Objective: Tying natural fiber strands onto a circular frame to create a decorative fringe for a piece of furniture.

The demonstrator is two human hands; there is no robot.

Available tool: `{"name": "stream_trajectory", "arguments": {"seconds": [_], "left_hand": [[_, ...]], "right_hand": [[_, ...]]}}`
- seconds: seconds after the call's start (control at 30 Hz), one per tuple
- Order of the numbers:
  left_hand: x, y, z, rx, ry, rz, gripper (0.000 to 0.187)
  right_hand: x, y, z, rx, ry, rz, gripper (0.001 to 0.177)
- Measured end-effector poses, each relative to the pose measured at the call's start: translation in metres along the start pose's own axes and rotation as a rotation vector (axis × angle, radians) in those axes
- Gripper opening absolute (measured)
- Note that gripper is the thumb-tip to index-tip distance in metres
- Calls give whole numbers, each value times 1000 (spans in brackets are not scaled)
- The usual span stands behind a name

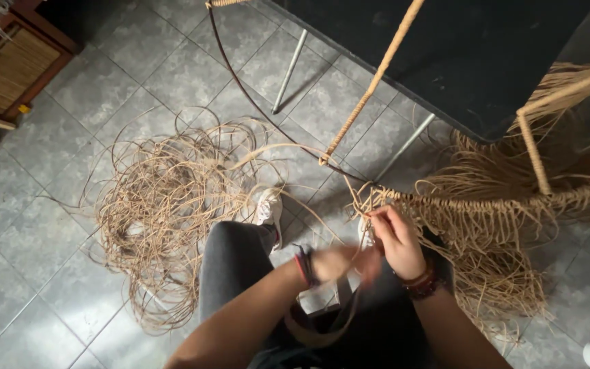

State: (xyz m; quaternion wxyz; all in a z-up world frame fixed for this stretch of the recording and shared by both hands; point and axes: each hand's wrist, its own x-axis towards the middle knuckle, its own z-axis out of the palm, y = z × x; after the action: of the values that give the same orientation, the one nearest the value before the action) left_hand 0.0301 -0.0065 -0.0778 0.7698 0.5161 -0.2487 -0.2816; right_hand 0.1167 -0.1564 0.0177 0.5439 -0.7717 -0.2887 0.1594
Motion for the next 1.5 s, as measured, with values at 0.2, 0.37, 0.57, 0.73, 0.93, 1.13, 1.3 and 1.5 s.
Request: {"name": "stream_trajectory", "arguments": {"seconds": [0.2,0.37,0.57,0.73,0.93,1.13,1.3,1.5], "left_hand": [[-10,-33,65,308,22,41,13],[25,23,22,401,464,304,14],[12,27,5,32,338,-46,31],[4,44,25,583,-212,-644,35],[-15,-47,0,171,186,-483,37],[-31,66,11,873,277,-294,45],[-55,-42,-2,1467,152,61,46],[-53,40,-24,1673,966,-141,80]], "right_hand": [[4,-26,-7,12,-19,23,13],[-3,11,-2,32,10,109,10],[-5,-6,7,177,71,202,9],[-6,-3,9,149,57,72,11],[-3,7,25,295,190,189,13],[-16,29,43,360,172,108,11],[-13,23,42,420,216,87,15],[-15,18,49,561,272,90,16]]}}
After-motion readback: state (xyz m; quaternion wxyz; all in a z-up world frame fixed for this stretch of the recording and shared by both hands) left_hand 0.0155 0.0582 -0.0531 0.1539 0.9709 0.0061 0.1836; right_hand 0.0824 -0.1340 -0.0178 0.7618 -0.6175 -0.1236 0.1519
